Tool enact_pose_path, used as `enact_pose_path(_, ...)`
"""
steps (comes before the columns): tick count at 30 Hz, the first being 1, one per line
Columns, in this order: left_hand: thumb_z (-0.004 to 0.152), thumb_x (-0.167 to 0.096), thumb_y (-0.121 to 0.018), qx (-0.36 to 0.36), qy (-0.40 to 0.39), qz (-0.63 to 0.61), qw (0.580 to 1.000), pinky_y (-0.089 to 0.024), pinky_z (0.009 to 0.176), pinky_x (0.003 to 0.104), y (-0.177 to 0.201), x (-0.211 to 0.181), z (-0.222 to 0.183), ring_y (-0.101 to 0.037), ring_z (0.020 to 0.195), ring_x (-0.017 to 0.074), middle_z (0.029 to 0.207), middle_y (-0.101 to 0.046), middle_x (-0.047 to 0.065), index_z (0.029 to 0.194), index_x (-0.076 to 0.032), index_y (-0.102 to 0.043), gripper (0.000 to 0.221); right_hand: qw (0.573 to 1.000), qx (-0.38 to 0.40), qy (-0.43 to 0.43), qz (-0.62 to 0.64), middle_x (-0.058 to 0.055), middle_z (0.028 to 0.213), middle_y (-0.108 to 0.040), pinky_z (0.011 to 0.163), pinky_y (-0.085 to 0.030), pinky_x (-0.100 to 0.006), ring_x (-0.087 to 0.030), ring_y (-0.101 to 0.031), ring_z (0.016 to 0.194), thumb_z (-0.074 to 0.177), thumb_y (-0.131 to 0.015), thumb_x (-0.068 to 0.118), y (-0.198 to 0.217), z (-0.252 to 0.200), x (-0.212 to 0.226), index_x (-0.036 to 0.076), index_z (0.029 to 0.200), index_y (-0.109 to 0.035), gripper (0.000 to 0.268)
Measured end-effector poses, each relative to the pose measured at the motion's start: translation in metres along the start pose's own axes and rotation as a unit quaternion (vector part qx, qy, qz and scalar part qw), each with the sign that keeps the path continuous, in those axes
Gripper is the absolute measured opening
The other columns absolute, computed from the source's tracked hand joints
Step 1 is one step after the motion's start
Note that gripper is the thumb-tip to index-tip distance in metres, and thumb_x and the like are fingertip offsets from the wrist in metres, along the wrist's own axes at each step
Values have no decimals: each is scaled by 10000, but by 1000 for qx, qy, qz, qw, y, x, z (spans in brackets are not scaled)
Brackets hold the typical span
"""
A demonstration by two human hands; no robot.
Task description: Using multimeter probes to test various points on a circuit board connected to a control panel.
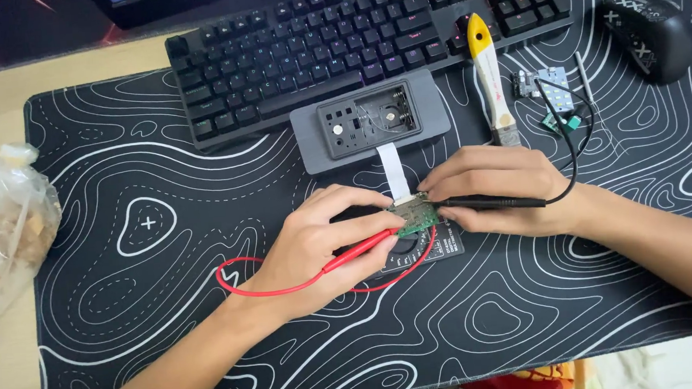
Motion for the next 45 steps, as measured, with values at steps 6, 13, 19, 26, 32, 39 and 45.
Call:
enact_pose_path(6,1053,-113,-832,-12,0,-6,1000,-545,1078,444,-1,1,-1,-785,1111,270,1295,-804,99,1208,-133,-858,159,1000,-2,-8,6,-219,1229,-823,982,-708,-393,-343,-850,1090,1047,-761,80,1,-1,-1,-65,1199,-757,210)
enact_pose_path(13,1087,-141,-813,1,11,-10,1000,-546,1076,427,-3,3,-3,-732,1094,259,1269,-762,60,1281,-148,-852,198,1000,-8,0,14,-227,1233,-822,977,-707,-403,-354,-852,1098,1048,-764,69,1,-2,-1,-65,1211,-753,212)
enact_pose_path(19,1083,-132,-816,-2,14,-8,1000,-541,1081,428,-2,2,-2,-733,1086,257,1283,-763,57,1287,-153,-852,209,1000,-3,-2,7,-215,1242,-825,1007,-701,-393,-336,-853,1124,1040,-783,70,1,-2,-2,-57,1243,-762,241)
enact_pose_path(26,1089,-148,-806,1,17,-16,1000,-560,1095,428,-2,2,-1,-733,1090,253,1260,-755,54,1287,-150,-852,203,1000,-8,-1,10,-208,1237,-824,1018,-713,-385,-332,-854,1125,1040,-781,83,1,-2,-2,-52,1234,-764,238)
enact_pose_path(32,1107,-163,-779,0,19,-29,999,-566,1100,430,0,0,-2,-732,1120,267,1263,-747,77,1297,-136,-843,202,1000,-12,-5,10,-212,1222,-824,998,-713,-390,-337,-855,1111,1060,-744,128,-2,-2,-2,-56,1229,-759,251)
enact_pose_path(39,1104,-176,-772,4,20,-34,999,-559,1122,440,2,0,2,-737,1146,253,1257,-757,54,1289,-139,-847,204,1000,-10,-7,10,-229,1227,-820,1006,-711,-411,-360,-850,1118,1102,-659,132,-1,-5,-5,-58,1225,-756,247)
enact_pose_path(45,1123,-177,-754,-6,3,-38,999,-574,1084,416,0,-2,0,-721,1125,268,1255,-737,75,1302,-118,-839,207,1000,-7,-9,11,-245,1212,-814,1001,-704,-398,-363,-844,1120,1100,-645,127,-1,-3,-2,-69,1200,-752,244)
Point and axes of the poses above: each hand's wrist, its own z-axis towards the middle knuckle, its own y-axis out of the back of the hand, x = y × z, the point moved 3 cm from there along z, towards the middle knuckle
